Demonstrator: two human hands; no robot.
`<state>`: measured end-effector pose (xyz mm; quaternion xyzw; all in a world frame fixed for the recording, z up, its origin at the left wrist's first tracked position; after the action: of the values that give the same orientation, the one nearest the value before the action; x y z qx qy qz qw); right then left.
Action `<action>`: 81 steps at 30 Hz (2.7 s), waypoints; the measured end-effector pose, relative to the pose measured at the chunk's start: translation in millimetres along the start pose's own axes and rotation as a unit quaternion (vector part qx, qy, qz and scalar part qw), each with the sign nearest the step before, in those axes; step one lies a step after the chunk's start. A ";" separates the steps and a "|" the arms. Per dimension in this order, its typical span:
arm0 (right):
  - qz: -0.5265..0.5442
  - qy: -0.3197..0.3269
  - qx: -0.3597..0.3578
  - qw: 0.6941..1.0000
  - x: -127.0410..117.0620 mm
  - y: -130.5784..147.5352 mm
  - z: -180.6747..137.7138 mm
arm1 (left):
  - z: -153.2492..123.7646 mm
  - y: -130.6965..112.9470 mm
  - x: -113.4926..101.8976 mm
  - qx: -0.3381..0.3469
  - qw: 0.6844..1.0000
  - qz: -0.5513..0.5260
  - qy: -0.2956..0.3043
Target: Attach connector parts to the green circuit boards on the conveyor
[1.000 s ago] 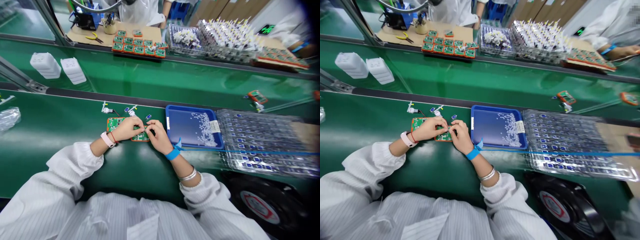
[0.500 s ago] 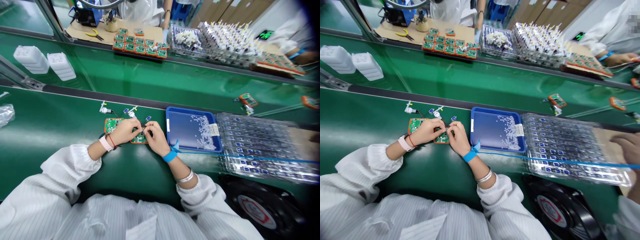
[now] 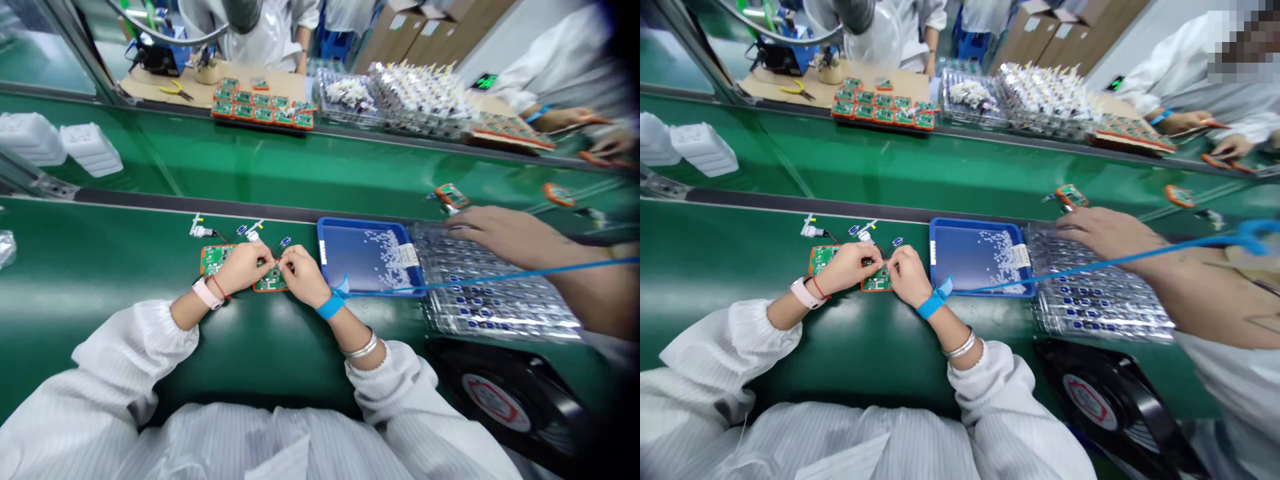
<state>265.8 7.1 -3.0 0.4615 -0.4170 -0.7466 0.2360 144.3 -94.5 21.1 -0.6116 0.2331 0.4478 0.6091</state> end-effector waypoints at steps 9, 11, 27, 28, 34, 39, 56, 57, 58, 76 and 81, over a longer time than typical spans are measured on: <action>-0.175 -0.243 0.046 0.953 -136.0 -52.9 -5.8 | -24.5 2.0 0.7 0.073 0.990 0.120 -0.007; -0.199 -0.242 0.095 0.945 -156.7 -76.1 -8.8 | -25.6 3.2 0.7 0.081 0.988 0.129 0.002; -0.252 -0.186 0.120 0.942 -162.3 -114.8 -5.7 | -17.7 10.5 -10.5 0.087 0.989 0.089 0.076; -0.252 -0.189 0.120 0.942 -162.1 -114.9 -5.4 | -17.1 10.3 -11.1 0.084 0.990 0.087 0.076; -0.251 -0.153 0.145 0.945 -164.5 -112.1 -3.2 | -5.0 8.6 -12.0 0.059 0.995 0.042 0.062; -0.185 -0.179 0.067 0.964 -134.2 -68.8 1.7 | 5.4 1.5 -11.6 0.012 0.999 -0.041 0.000; 0.039 0.007 0.014 0.999 -5.9 -7.8 -3.7 | -0.4 -1.7 0.5 -0.037 0.998 -0.048 0.003; 0.039 0.009 0.022 0.999 -5.2 -8.7 -2.8 | 0.9 -1.9 0.4 -0.046 0.998 -0.036 0.010; 0.038 0.012 0.026 0.999 -4.0 -9.1 -2.1 | 2.2 -1.9 0.1 -0.052 0.998 -0.023 0.019; -0.241 -0.260 0.159 0.922 -182.7 -110.8 0.2 | 10.6 -2.0 -30.1 -0.002 0.998 -0.048 0.039; -0.286 -0.233 0.162 0.915 -178.2 -120.8 0.1 | 83.8 23.6 -70.9 -0.038 0.980 -0.055 -0.185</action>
<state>352.1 203.9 -16.8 0.4060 -0.4254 -0.7909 -0.1696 67.8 -36.6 79.4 -0.5526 0.0648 0.5278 0.6418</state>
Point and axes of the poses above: each hand's wrist, its own z-axis towards the middle knuckle, its own x-axis out of the palm, y = z × x, the point moved 1 cm from there along z, towards the middle knuckle, and after that the axes turned 8 degrees about z, right-handed, at the moved point
